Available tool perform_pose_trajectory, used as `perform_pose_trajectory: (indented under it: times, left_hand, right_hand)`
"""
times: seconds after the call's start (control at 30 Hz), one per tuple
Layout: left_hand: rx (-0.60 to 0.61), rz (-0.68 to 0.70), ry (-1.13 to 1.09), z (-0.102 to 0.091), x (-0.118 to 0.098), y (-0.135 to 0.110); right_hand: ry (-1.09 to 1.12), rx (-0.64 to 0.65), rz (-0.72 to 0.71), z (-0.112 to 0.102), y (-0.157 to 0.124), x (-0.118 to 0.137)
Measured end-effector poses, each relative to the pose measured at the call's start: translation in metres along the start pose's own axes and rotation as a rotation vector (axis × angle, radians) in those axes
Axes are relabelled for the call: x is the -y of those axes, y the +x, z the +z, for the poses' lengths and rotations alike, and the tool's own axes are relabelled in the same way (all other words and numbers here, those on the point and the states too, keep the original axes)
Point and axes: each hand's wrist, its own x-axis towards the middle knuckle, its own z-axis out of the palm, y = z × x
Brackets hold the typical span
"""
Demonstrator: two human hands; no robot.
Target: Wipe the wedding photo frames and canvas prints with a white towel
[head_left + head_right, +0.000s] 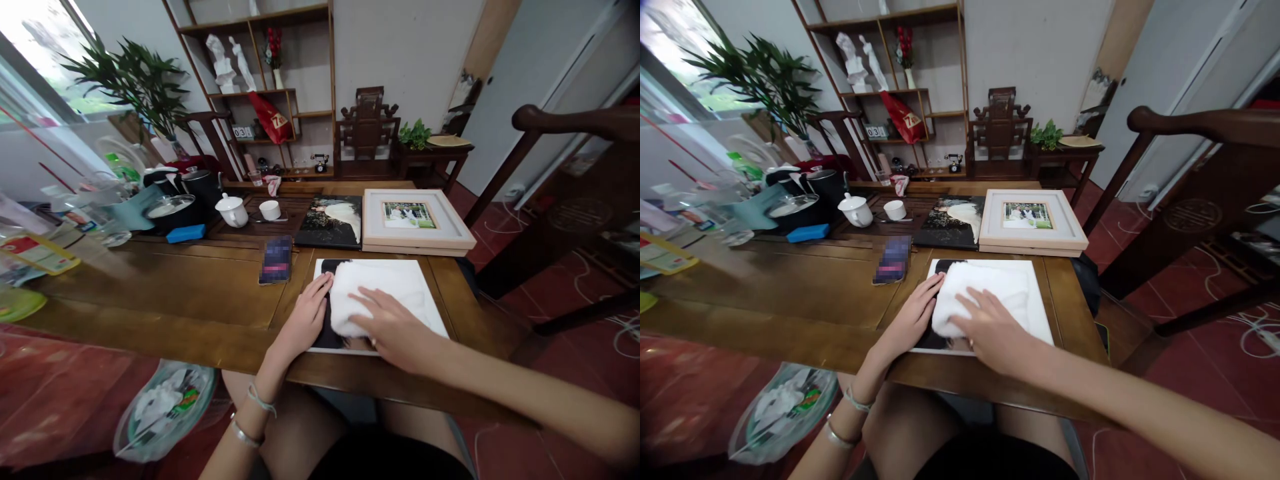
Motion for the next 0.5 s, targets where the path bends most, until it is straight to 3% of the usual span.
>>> perform_pose_trajectory:
  times: [0.13,0.3,0.4,0.5]
  left_hand:
    - [-0.034,0.024,0.021,0.001,0.001,0.000]
    - [-0.036,-0.014,0.036,0.002,0.002,-0.002]
    - [-0.033,0.002,0.019,0.001,0.002,-0.002]
    - [-0.033,0.023,-0.009,0.000,0.001,-0.002]
  right_hand:
    - [0.162,-0.053,0.067,-0.015,0.046,-0.032]
    - [0.258,0.005,-0.001,-0.021,0.098,-0.038]
    - [0.259,0.033,0.027,-0.024,0.098,-0.042]
    - [0.250,0.050,0.085,-0.030,0.070,-0.052]
